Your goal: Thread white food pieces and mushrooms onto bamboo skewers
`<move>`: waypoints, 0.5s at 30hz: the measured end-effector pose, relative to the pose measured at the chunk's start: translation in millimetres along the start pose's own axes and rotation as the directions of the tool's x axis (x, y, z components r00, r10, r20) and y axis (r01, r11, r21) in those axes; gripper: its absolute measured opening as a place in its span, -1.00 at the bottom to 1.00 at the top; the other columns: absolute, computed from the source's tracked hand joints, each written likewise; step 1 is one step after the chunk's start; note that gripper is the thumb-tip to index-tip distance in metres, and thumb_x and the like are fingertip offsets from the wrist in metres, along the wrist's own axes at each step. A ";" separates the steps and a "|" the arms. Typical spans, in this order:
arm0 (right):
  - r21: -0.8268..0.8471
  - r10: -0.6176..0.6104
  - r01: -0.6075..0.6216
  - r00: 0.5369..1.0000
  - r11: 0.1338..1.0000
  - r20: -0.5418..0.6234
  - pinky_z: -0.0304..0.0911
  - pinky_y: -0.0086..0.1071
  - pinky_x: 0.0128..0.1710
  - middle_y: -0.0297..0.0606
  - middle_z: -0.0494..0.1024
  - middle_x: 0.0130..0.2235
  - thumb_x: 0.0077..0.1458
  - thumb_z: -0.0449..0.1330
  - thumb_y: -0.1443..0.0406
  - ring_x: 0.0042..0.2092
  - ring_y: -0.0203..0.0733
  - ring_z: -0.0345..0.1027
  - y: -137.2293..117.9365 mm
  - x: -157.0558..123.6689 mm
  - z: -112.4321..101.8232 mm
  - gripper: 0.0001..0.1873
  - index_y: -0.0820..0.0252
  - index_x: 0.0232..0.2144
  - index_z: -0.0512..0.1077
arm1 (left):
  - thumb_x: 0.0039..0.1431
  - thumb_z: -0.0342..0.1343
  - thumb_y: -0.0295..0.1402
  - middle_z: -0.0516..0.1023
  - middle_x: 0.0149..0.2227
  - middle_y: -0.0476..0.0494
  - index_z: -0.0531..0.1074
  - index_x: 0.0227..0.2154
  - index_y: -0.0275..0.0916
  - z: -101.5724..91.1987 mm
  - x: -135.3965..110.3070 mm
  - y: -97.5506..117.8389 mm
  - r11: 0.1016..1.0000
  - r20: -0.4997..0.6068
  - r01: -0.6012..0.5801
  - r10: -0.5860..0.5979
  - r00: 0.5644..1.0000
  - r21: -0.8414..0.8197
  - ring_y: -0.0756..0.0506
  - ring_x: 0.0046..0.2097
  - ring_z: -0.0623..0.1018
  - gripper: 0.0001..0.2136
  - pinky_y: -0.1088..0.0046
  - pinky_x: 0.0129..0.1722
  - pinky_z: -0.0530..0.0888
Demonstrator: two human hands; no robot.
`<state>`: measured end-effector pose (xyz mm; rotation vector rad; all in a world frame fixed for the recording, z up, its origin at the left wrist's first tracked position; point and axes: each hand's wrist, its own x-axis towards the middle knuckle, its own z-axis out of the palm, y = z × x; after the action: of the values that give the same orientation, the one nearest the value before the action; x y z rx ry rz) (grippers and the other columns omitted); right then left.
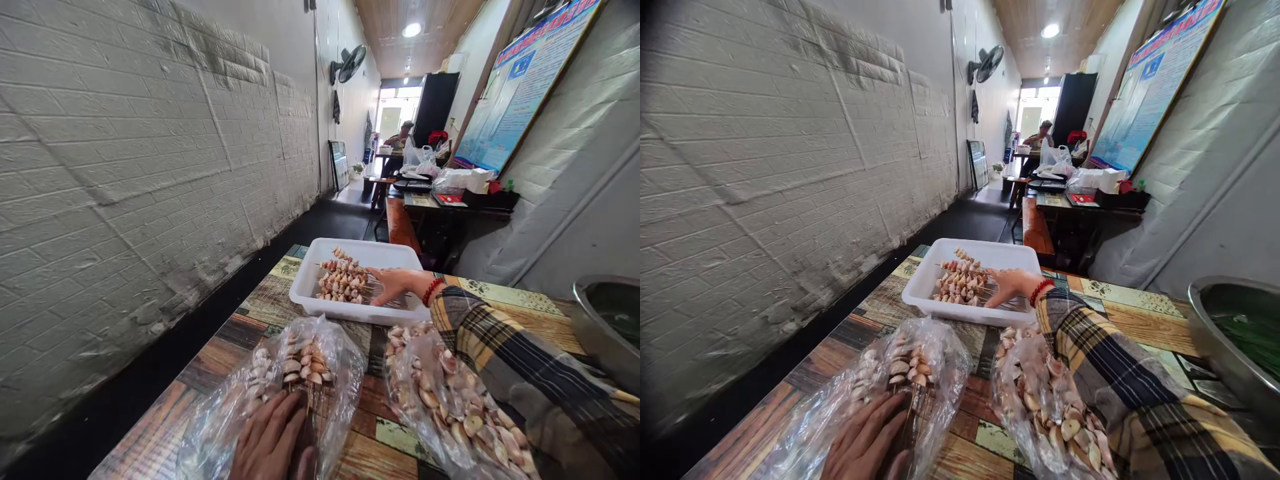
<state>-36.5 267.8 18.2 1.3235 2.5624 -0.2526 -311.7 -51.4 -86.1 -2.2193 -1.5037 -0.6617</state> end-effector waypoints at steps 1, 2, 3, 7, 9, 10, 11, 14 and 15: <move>-0.019 -0.005 0.005 1.000 1.000 -0.008 0.23 -0.18 0.10 0.05 0.39 0.19 -0.24 0.39 -0.09 0.16 0.18 0.33 -3.7 -3.4 2.4 0.26 0.16 0.38 -0.09 | 0.13 0.17 -0.16 0.53 0.09 -0.11 0.48 -0.01 -0.10 -0.3 0.6 0.3 1.000 -0.004 0.004 -0.004 1.000 -0.011 -0.22 0.08 0.51 -0.64 0.25 -0.03 0.52; -0.045 -0.001 0.001 1.000 0.999 -0.019 0.24 -0.19 0.08 0.07 0.39 0.18 -0.22 0.40 -0.02 0.14 0.17 0.34 -7.8 -6.8 4.9 0.25 0.17 0.39 -0.12 | 0.13 0.17 -0.16 0.53 0.09 -0.10 0.48 -0.01 -0.10 -0.7 1.3 0.6 1.000 -0.005 0.007 -0.007 1.000 -0.020 -0.22 0.08 0.51 -0.64 0.25 -0.04 0.52; -0.072 0.008 -0.011 0.999 0.997 -0.035 0.26 -0.19 0.06 0.12 0.39 0.17 -0.20 0.41 0.05 0.13 0.18 0.36 -11.9 -10.0 7.2 0.25 0.22 0.39 -0.14 | 0.13 0.17 -0.16 0.53 0.09 -0.10 0.48 -0.01 -0.10 -1.4 1.9 1.2 1.000 -0.006 0.009 -0.010 1.000 -0.026 -0.22 0.08 0.51 -0.64 0.25 -0.04 0.52; -0.124 0.050 -0.059 0.996 0.990 -0.078 0.30 -0.15 0.00 0.24 0.45 0.09 -0.08 0.34 0.22 0.09 0.21 0.39 -24.3 -19.7 9.6 -0.04 0.44 0.30 0.06 | 0.14 0.16 -0.18 0.54 0.08 -0.09 0.47 -0.03 -0.10 -4.9 5.0 4.2 0.999 -0.030 0.022 -0.023 0.999 -0.027 -0.22 0.07 0.51 -0.67 0.23 -0.05 0.52; -0.137 0.053 -0.066 0.994 0.988 -0.093 0.30 -0.15 -0.01 0.20 0.51 0.02 0.04 0.23 0.31 0.06 0.17 0.42 -27.4 -24.1 6.9 -0.37 0.43 0.16 0.28 | 0.14 0.16 -0.19 0.55 0.06 -0.10 0.47 -0.04 -0.10 -5.6 6.2 5.5 0.999 -0.052 0.025 -0.026 0.998 -0.029 -0.22 0.06 0.52 -0.68 0.22 -0.06 0.52; -0.142 0.055 -0.068 0.994 0.987 -0.099 0.29 -0.16 -0.02 0.19 0.53 -0.01 0.07 0.18 0.36 0.04 0.15 0.43 -28.2 -26.6 5.2 -0.50 0.42 0.08 0.35 | 0.14 0.16 -0.19 0.56 0.05 -0.10 0.48 -0.05 -0.10 -5.6 6.5 6.0 0.999 -0.068 0.025 -0.027 0.997 -0.033 -0.22 0.05 0.53 -0.69 0.21 -0.07 0.52; -0.146 0.054 -0.069 0.993 0.987 -0.105 0.29 -0.17 -0.02 0.18 0.54 -0.03 0.09 0.14 0.40 0.03 0.13 0.44 -28.7 -29.1 3.5 -0.58 0.41 0.03 0.39 | 0.14 0.16 -0.19 0.57 0.04 -0.10 0.48 -0.06 -0.10 -5.4 6.6 6.5 0.999 -0.079 0.027 -0.030 0.996 -0.039 -0.22 0.04 0.53 -0.69 0.20 -0.08 0.52; -0.143 0.037 -0.053 0.993 0.988 -0.109 0.27 -0.26 -0.01 0.12 0.52 0.02 0.12 0.09 0.44 0.05 0.04 0.43 -27.9 -35.7 -0.1 -0.64 0.36 -0.01 0.42 | 0.15 0.15 -0.21 0.57 0.03 -0.10 0.47 -0.07 -0.09 -5.6 6.8 8.8 0.996 -0.079 0.055 -0.060 0.995 -0.064 -0.23 0.03 0.53 -0.71 0.18 -0.09 0.52; -0.138 0.035 -0.048 0.995 0.989 -0.098 0.28 -0.29 -0.03 0.10 0.52 0.02 0.13 0.09 0.42 0.03 0.01 0.43 -27.1 -37.0 -0.6 -0.65 0.35 -0.02 0.44 | 0.15 0.14 -0.22 0.57 0.03 -0.10 0.47 -0.06 -0.09 -6.2 7.0 9.9 0.995 -0.064 0.070 -0.074 0.995 -0.074 -0.23 0.04 0.53 -0.72 0.17 -0.09 0.52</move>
<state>-38.1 223.7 30.8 1.3660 2.5727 -0.0014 -301.3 -53.1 -77.5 -2.1810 -1.5559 -0.8162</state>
